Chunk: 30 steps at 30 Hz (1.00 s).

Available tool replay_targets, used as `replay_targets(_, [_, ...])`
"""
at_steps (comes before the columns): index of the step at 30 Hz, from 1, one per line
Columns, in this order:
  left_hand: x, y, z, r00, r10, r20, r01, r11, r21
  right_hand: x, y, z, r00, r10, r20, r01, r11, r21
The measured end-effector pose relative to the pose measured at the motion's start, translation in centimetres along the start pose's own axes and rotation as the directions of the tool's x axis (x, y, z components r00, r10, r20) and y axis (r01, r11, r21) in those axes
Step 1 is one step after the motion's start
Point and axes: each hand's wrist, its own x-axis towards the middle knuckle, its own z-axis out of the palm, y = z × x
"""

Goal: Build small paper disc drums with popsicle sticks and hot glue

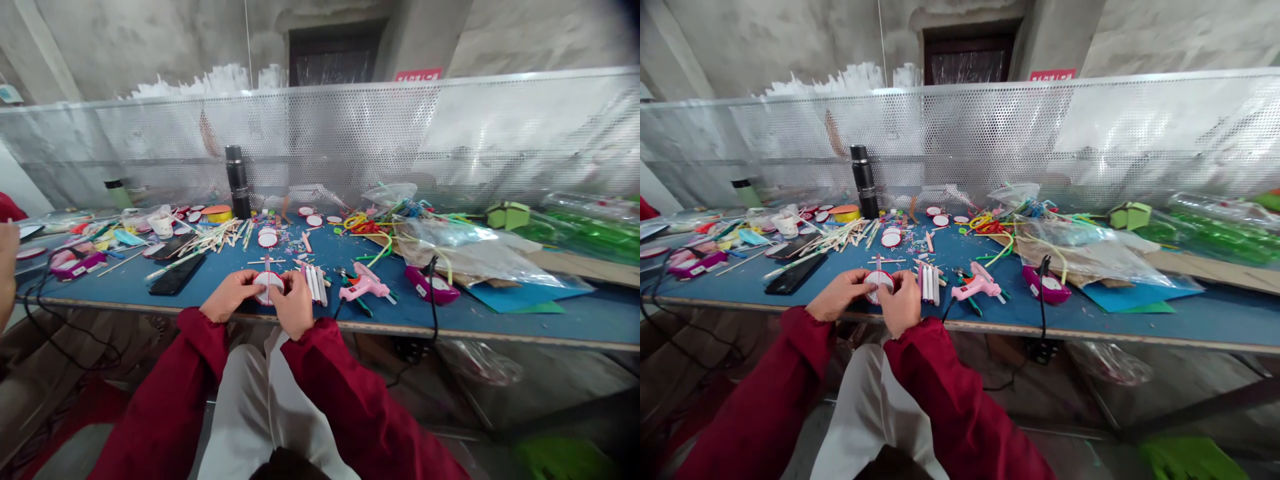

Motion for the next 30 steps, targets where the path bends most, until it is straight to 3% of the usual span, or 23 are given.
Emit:
replay_targets(18, [-0.07, -0.27, 0.75, 0.995, 0.026, -0.092, -0.022, 0.999, 0.042, 0.84, 0.85, -0.39, 0.995, 0.060, 0.082, -0.062, 0.998, 0.029])
replay_targets(25, [-0.10, -0.16, 0.84, 0.996, 0.013, -0.093, -0.013, 1.000, -0.004, 0.66, 0.94, -0.44, 0.998, 0.021, 0.053, -0.022, 1.000, 0.021])
replay_targets(30, [0.15, -0.36, 0.31, 0.997, -0.035, -0.071, 0.028, 0.995, -0.098, 0.73, 0.66, -0.79, 0.991, 0.048, 0.126, -0.060, 0.994, 0.092])
